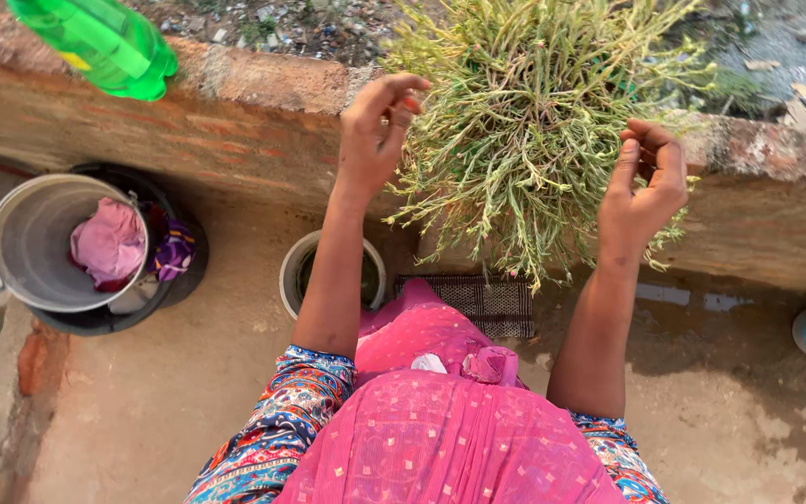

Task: The person picks through a hanging plant by hand to remove debris and then waters it using a green hand-held pressure sprayer.

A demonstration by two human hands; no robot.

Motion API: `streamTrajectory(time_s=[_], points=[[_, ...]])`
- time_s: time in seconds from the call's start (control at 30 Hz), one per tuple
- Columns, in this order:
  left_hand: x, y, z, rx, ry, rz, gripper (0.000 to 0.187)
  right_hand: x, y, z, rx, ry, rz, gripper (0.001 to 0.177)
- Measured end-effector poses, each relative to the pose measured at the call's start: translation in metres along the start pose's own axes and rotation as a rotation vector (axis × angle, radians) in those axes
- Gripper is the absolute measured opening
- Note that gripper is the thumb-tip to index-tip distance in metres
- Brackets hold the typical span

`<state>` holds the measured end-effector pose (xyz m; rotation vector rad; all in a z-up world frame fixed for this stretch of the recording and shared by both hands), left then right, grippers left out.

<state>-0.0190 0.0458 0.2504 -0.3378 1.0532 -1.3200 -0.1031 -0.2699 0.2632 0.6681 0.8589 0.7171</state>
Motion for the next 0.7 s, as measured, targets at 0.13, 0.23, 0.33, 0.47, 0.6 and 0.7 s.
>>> streamTrajectory(time_s=[0.13,0.23,0.33,0.47,0.6,0.7], points=[[-0.022,-0.011,-0.011,-0.042,-0.071,-0.086,0.013,0.007,0.013,-0.003,-0.056,0.065,-0.008,0.015],[-0.03,-0.032,-0.029,-0.074,0.01,0.076,0.015,0.012,0.015,-0.003,-0.092,0.11,0.025,0.014],[-0.021,-0.052,-0.038,-0.07,0.022,0.214,0.018,0.016,0.012,-0.003,-0.11,0.148,0.069,0.016],[-0.001,-0.061,-0.041,-0.153,-0.12,0.345,0.013,0.017,0.006,-0.007,-0.113,0.192,0.091,0.015],[0.006,-0.064,-0.051,-0.196,-0.232,0.338,0.013,0.01,0.0,-0.014,-0.128,0.217,0.087,0.016],[0.008,-0.066,-0.064,-0.263,-0.253,0.288,0.011,0.003,-0.001,-0.021,-0.109,0.234,0.109,0.015]])
Point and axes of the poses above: each hand's wrist, its own z-axis towards the middle knuckle, its own x-axis out of the palm, y = z × x, the point moved 1 cm from there along z, towards the middle knuckle, and after that the axes turned 13 degrees about y, right-handed, at the moved point
